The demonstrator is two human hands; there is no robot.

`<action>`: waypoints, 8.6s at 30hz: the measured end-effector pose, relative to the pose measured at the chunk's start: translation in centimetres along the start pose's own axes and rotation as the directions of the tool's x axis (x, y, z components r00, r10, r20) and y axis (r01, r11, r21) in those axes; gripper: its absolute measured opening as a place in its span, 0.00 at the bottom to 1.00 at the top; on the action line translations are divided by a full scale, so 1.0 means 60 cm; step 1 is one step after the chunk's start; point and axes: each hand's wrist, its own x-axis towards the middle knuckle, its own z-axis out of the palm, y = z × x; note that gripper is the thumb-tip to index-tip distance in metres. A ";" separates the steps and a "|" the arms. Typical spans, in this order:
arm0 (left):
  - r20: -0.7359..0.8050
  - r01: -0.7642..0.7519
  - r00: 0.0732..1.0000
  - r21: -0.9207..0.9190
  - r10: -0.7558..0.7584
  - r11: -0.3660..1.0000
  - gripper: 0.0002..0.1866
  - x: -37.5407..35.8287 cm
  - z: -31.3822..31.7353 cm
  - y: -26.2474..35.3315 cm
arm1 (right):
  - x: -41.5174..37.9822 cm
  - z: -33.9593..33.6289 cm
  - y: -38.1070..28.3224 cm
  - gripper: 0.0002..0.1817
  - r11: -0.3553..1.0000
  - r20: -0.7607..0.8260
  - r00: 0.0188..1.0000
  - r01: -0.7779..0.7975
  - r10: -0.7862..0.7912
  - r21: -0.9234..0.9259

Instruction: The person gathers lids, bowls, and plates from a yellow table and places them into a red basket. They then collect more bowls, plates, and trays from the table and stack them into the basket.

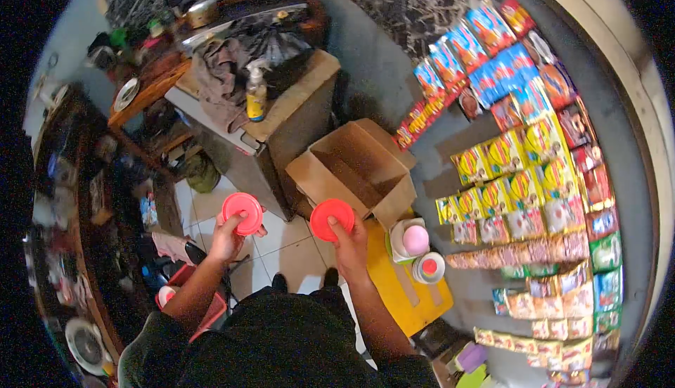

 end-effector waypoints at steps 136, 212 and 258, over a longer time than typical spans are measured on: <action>-0.897 0.831 -0.029 0.224 0.442 0.509 0.37 -0.572 -0.843 -0.305 | -0.244 0.569 1.107 0.23 0.629 0.548 -0.320 0.276 0.773 -0.727; -0.745 0.628 0.265 0.615 0.612 0.476 0.34 -0.636 -0.742 -0.243 | -0.228 0.422 0.871 0.12 0.615 0.670 0.191 0.280 0.717 -0.737; 0.086 -0.013 0.996 0.289 -0.013 0.957 0.40 -0.044 -0.043 -0.045 | -0.083 -0.142 0.064 0.31 0.939 -0.049 0.991 -0.132 0.123 -0.318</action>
